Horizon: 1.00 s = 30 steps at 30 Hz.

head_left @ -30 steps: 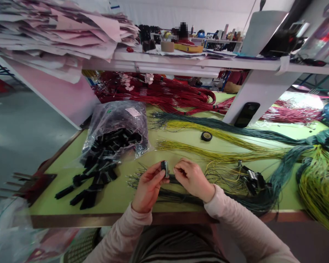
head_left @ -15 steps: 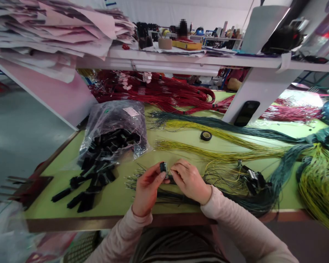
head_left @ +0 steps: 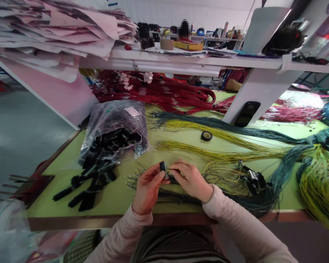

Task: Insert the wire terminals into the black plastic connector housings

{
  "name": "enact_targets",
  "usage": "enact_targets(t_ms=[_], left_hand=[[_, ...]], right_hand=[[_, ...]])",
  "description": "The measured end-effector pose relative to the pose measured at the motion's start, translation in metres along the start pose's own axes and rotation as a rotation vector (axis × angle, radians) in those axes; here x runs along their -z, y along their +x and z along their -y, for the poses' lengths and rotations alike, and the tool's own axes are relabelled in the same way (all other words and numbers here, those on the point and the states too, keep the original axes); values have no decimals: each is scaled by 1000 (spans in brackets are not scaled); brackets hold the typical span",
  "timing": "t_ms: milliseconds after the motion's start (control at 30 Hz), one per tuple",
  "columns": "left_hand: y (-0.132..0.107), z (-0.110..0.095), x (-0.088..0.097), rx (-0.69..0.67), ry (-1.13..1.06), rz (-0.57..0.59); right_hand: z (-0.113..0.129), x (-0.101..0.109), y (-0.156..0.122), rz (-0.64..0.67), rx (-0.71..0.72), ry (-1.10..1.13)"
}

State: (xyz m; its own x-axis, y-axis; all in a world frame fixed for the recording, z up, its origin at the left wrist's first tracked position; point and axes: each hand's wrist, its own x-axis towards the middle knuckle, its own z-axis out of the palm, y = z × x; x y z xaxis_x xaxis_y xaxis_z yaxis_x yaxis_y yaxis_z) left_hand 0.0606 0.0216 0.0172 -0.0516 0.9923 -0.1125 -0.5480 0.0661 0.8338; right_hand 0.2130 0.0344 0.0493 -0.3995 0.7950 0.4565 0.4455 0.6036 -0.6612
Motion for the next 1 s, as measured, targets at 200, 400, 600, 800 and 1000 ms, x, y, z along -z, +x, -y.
enact_targets(t_ms=[200,400,600,800,1000], left_hand=[[-6,4,2,-63,72,27],[-12,1,2,-241,364,39],[-7,-2,-1,-115,132,-11],[-1,-3,10,-90,382,119],[54,-58,94,-320,1158,-158]], right_hand=[[6,1,-4,9,19,-45],[3,-7,-6,-27,31,-146],[6,-2,-9,-18,-94,95],[-9,7,-32,27,-266,131],[-56,86,-91,-682,-563,-168]])
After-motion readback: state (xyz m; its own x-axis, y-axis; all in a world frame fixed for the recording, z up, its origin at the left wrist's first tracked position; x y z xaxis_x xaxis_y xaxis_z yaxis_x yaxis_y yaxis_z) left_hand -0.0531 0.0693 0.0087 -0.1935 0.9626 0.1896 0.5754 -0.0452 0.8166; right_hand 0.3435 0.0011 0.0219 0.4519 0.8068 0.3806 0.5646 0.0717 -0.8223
